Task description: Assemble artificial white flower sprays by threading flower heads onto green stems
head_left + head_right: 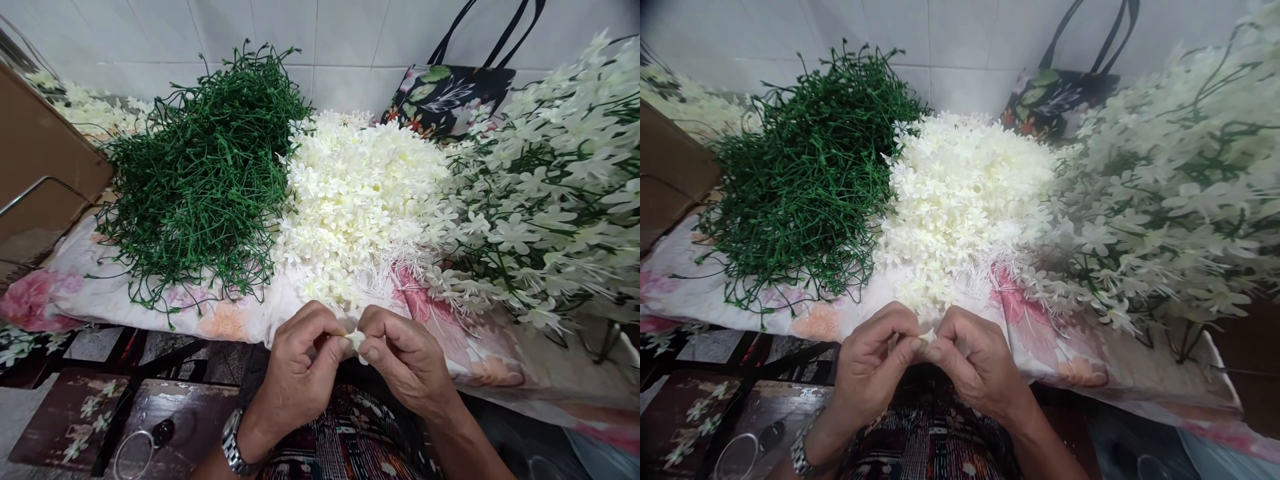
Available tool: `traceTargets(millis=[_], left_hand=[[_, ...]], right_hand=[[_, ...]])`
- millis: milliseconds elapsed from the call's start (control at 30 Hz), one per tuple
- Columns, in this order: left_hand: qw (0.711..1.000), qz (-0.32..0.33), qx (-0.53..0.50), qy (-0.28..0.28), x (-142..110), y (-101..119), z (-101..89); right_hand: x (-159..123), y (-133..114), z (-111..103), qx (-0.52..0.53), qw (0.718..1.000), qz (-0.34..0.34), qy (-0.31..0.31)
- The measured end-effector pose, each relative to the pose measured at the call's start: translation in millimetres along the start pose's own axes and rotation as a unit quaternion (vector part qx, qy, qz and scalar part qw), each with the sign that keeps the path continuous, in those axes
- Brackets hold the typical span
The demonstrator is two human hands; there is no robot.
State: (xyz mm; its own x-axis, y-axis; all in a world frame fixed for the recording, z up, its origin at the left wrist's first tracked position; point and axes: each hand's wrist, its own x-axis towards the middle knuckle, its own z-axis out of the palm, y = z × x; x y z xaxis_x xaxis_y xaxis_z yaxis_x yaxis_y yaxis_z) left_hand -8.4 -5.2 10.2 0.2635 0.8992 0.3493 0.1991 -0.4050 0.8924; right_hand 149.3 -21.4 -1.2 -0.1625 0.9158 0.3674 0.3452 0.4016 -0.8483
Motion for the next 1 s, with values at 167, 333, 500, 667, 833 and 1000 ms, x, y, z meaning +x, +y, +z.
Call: traceTargets(millis=[167, 333, 500, 667, 833, 1000], left_hand=[[0.989, 0.016, 0.113, 0.089, 6, -8, -11.7], [0.964, 0.045, 0.247, 0.09, 19, -20, -6.2], [0.949, 0.058, 0.299, 0.079, 20, -28, -3.8], [0.935, 0.112, 0.324, 0.09, 6, -21, -10.2], [0.899, 0.131, 0.416, -0.03, 6, -17, -3.5], [0.898, 0.138, 0.418, -0.004, 18, -21, -3.4]], right_hand=[[9, 1, -13, -0.11, 0.991, -0.055, 0.052], [31, 11, -10, -0.321, 0.934, -0.141, 0.076], [30, 21, -8, -0.339, 0.93, -0.139, 0.043], [11, 18, -17, -0.337, 0.931, -0.127, 0.06], [12, 14, -2, -0.367, 0.921, -0.13, 0.007], [27, 17, 10, -0.365, 0.919, -0.148, 0.022]])
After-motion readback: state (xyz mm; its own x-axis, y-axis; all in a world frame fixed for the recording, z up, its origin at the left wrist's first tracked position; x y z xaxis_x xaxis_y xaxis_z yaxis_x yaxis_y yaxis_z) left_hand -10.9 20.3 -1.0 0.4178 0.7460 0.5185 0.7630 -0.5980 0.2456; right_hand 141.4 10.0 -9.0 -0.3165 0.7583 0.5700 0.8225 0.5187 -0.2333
